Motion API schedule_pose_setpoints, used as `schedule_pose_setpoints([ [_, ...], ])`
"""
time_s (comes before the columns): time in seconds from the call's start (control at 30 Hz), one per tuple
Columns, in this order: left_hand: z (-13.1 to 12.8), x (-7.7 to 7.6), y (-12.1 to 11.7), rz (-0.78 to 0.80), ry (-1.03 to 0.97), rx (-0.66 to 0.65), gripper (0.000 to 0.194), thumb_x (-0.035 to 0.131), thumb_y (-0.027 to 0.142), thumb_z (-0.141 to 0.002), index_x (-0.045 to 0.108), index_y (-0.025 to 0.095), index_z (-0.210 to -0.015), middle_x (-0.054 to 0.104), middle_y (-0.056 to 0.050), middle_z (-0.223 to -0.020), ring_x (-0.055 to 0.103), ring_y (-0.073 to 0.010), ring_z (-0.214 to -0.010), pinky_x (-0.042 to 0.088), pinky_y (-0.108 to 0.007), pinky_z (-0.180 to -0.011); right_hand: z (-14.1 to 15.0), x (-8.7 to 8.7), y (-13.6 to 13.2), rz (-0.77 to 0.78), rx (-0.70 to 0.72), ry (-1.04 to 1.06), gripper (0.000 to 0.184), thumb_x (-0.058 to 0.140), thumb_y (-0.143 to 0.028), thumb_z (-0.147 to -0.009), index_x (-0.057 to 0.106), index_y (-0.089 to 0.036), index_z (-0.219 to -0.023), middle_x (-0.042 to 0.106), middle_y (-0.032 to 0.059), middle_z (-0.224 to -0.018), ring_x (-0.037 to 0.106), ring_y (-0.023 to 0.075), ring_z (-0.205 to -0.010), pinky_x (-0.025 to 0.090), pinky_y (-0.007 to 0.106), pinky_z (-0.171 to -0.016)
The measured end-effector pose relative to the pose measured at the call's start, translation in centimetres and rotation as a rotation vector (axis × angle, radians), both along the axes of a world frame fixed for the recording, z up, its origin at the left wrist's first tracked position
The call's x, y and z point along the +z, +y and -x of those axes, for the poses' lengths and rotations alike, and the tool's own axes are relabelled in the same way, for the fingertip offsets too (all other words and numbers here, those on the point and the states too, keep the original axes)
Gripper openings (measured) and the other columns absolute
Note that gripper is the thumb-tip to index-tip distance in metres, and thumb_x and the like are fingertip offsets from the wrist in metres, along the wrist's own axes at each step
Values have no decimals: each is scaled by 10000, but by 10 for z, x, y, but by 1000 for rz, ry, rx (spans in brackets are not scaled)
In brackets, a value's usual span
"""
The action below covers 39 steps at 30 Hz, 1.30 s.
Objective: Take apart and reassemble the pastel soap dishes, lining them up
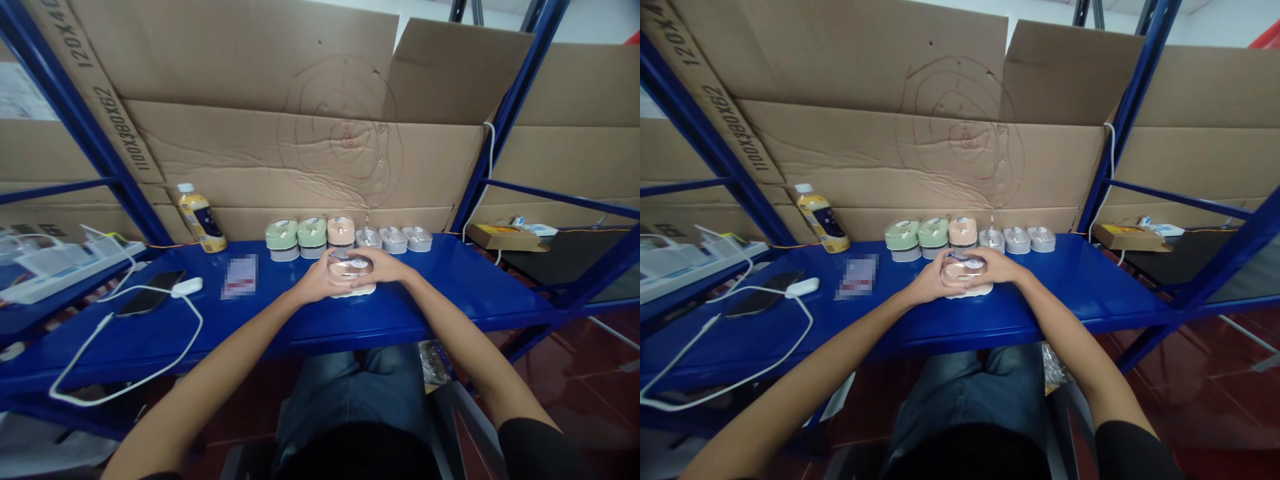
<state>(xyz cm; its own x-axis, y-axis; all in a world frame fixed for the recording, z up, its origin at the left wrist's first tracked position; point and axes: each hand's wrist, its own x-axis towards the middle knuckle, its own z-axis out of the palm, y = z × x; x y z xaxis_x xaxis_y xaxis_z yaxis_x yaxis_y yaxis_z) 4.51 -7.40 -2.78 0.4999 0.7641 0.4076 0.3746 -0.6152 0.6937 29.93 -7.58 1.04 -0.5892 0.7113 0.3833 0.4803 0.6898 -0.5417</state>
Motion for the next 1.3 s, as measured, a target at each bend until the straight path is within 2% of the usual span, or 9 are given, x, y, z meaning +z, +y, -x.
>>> schedule_pose_setpoints([
  [0.17,-3,4,-8,30,40,17,1213,914,551,-652,235,226,-1603,573,-188,-1466,590,-405,-1348,506,-565,-1102,12,2,-2,-31,28,-108,908,914,-592,-671,621,-264,-1465,680,117,-1420,645,355,-1303,503,556,-1123],
  [0.33,-4,6,-12,-8,49,2,1201,902,528,-650,241,221,-1604,521,-194,-1523,538,-409,-1404,501,-560,-1118,12,7,-7,10,59,-96,879,902,-560,-703,607,-275,-1480,674,94,-1438,648,334,-1303,503,528,-1134],
  [0.5,-5,6,-10,-25,60,-10,1200,907,514,-636,255,213,-1597,522,-211,-1515,545,-418,-1393,480,-604,-1127,11,7,-9,70,34,-94,927,921,-562,-664,605,-255,-1479,675,94,-1438,647,331,-1303,495,513,-1143],
  [0.77,-5,5,-12,-85,147,-36,1180,900,446,-664,250,221,-1623,460,-203,-1582,471,-440,-1464,440,-607,-1178,9,2,-12,26,11,-139,932,897,-604,-692,579,-255,-1496,650,113,-1459,631,350,-1312,489,535,-1138],
  [0.93,-1,-3,-5,-118,200,-66,1204,907,546,-681,252,215,-1635,384,-230,-1633,405,-468,-1506,411,-628,-1192,8,-4,-12,-74,-5,-216,992,888,-647,-686,557,-212,-1514,684,148,-1329,658,360,-1211,521,548,-1069],
  [1.03,3,-6,0,-102,196,-76,1248,915,605,-658,243,216,-1635,399,-228,-1624,427,-463,-1491,418,-622,-1187,3,-10,-15,-92,35,-207,1050,867,-648,-719,458,-224,-1588,653,148,-1367,634,354,-1244,520,539,-1068],
  [1.1,4,-8,3,-107,174,-74,1262,930,598,-638,243,225,-1630,477,-212,-1562,482,-448,-1447,433,-623,-1172,0,-14,-20,-104,53,-194,1047,854,-637,-746,420,-237,-1611,646,140,-1393,617,351,-1270,508,536,-1082],
  [1.2,4,-7,4,-142,69,-83,1262,950,548,-624,240,228,-1618,562,-192,-1455,566,-411,-1365,469,-610,-1142,-9,-13,-28,-142,4,-151,968,848,-628,-756,492,-231,-1564,684,130,-1340,651,344,-1208,523,519,-1051],
  [1.3,2,-4,3,-195,-66,-33,1130,897,503,-719,245,214,-1596,556,-196,-1443,612,-354,-1307,508,-562,-1115,-32,-3,-27,-240,-134,-58,873,844,-627,-746,582,-236,-1481,681,125,-1367,655,341,-1213,503,508,-1075],
])
